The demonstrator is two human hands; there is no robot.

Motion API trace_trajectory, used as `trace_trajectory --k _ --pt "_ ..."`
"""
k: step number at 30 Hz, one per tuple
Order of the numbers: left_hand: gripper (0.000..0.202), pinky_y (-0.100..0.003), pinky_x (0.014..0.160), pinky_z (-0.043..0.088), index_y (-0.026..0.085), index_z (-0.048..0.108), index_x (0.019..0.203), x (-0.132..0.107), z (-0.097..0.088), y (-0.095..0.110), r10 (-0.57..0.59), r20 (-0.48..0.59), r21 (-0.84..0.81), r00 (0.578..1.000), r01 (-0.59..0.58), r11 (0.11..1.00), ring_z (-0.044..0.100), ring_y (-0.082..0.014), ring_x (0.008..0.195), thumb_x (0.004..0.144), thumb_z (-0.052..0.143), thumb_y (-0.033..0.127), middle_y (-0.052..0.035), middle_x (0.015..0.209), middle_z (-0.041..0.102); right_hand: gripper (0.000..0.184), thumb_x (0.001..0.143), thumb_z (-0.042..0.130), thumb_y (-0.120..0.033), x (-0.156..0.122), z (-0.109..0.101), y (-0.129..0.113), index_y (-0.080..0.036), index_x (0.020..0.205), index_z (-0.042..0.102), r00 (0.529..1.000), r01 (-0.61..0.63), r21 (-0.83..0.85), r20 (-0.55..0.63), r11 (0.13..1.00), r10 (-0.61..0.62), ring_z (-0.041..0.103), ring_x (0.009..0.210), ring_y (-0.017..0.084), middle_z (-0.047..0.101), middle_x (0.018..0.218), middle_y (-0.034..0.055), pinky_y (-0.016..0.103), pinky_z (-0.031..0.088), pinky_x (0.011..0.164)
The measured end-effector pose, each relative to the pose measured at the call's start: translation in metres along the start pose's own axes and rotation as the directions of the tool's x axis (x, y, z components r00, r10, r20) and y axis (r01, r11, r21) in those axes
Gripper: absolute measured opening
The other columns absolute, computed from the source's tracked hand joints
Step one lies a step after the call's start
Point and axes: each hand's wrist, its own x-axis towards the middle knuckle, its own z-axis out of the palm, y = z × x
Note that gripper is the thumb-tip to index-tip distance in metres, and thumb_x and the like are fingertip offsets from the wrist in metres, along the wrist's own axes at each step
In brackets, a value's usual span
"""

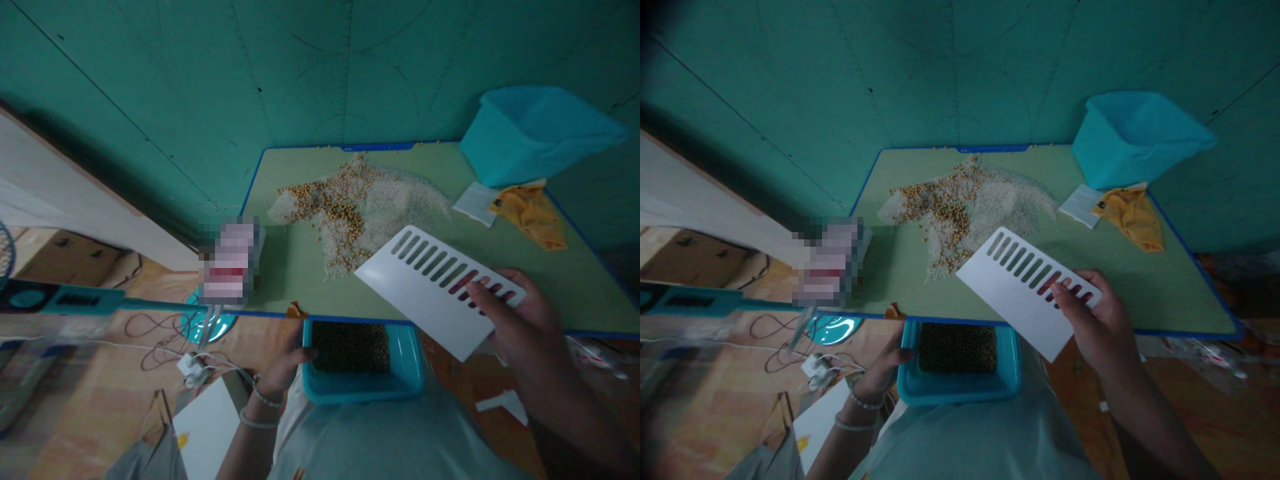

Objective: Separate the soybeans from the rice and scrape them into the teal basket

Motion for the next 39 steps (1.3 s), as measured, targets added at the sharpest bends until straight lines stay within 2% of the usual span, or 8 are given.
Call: trace_trajectory --k 5,9,15,20,24,26,33,39 --pt "0.064 -0.050 0.116 0.025 0.023 0.066 0.122 0.000 0.001 0.001 0.002 -0.011 0.025 1.000 -0.002 1.000 0.041 -0.0374 0.136 0.058 0.064 0.016 -0.0043 0.129 0.068 0.043 0.044 0.088 -0.039 0.026 -0.012 -0.004 -0.023 0.072 0.059 0.985 0.091 0.065 -0.151 0.994 -0.081 0.057 0.046 0.015 0.064 0.058 -0.0042 0.026 0.044 0.043" --pt "0.064 -0.053 0.113 0.030 0.022 0.066 0.121 -0.002 -0.001 0.001 -0.045 -0.009 0.020 0.999 0.045 0.999 0.046 -0.0387 0.132 0.057 0.066 0.019 -0.0052 0.124 0.071 0.041 0.043 0.087 -0.031 0.032 -0.004 -0.015 -0.023 0.071 0.059 0.976 0.163 0.118 -0.164 0.980 -0.143 0.056 0.049 0.013 0.064 0.060 -0.0048 0.028 0.046 0.049" --pt "0.061 -0.055 0.113 0.028 0.024 0.066 0.120 -0.004 -0.001 -0.002 -0.031 0.008 0.012 0.999 0.031 0.999 0.047 -0.0386 0.131 0.059 0.063 0.018 -0.0045 0.122 0.071 0.038 0.048 0.083 -0.029 0.041 0.017 -0.022 -0.024 0.074 0.056 0.973 0.227 0.157 -0.070 0.961 -0.218 0.057 0.052 0.013 0.065 0.062 -0.0060 0.026 0.044 0.051" --pt "0.063 -0.051 0.118 0.020 0.029 0.066 0.121 -0.005 0.001 0.002 0.049 0.001 -0.015 0.999 -0.049 0.999 0.037 -0.0346 0.139 0.059 0.063 0.016 0.0007 0.131 0.066 0.031 0.057 0.081 -0.029 0.046 0.018 -0.020 -0.023 0.076 0.057 0.971 0.225 0.116 0.060 0.967 -0.233 0.057 0.049 0.012 0.066 0.060 -0.0068 0.023 0.042 0.047" --pt "0.059 -0.054 0.114 0.028 0.025 0.068 0.118 -0.007 -0.002 0.003 -0.055 -0.006 -0.081 0.998 0.055 0.995 0.042 -0.0384 0.135 0.059 0.065 0.020 -0.0027 0.123 0.071 0.040 0.047 0.085 -0.031 0.040 0.016 -0.025 -0.024 0.074 0.056 0.981 0.160 0.134 0.089 0.978 -0.173 0.057 0.044 0.013 0.064 0.056 -0.0077 0.024 0.043 0.044" --pt "0.058 -0.054 0.111 0.033 0.024 0.068 0.118 -0.008 -0.006 0.002 -0.082 -0.002 -0.092 0.997 0.082 0.992 0.046 -0.0393 0.132 0.060 0.066 0.021 -0.0046 0.120 0.072 0.043 0.044 0.087 -0.033 0.038 0.016 -0.027 -0.024 0.072 0.055 0.980 0.166 0.139 0.090 0.976 -0.180 0.056 0.044 0.013 0.064 0.055 -0.0080 0.024 0.043 0.042" --pt "0.063 -0.054 0.110 0.035 0.025 0.064 0.124 -0.003 -0.017 -0.011 -0.014 0.001 -0.080 1.000 0.014 0.997 0.046 -0.0377 0.132 0.061 0.062 0.022 -0.0045 0.125 0.070 0.037 0.054 0.083 -0.035 0.048 0.028 -0.024 -0.024 0.076 0.055 0.961 0.205 0.164 0.154 0.965 -0.230 0.056 0.046 0.012 0.064 0.058 -0.0084 0.023 0.042 0.045" --pt "0.062 -0.054 0.111 0.034 0.025 0.065 0.121 -0.002 -0.013 -0.010 -0.022 0.018 -0.078 1.000 0.023 0.997 0.046 -0.0376 0.133 0.059 0.062 0.022 -0.0037 0.124 0.071 0.039 0.056 0.084 -0.040 0.046 0.039 -0.024 -0.023 0.078 0.057 0.936 0.182 0.162 0.275 0.970 -0.222 0.058 0.050 0.013 0.066 0.061 -0.0061 0.023 0.043 0.047"
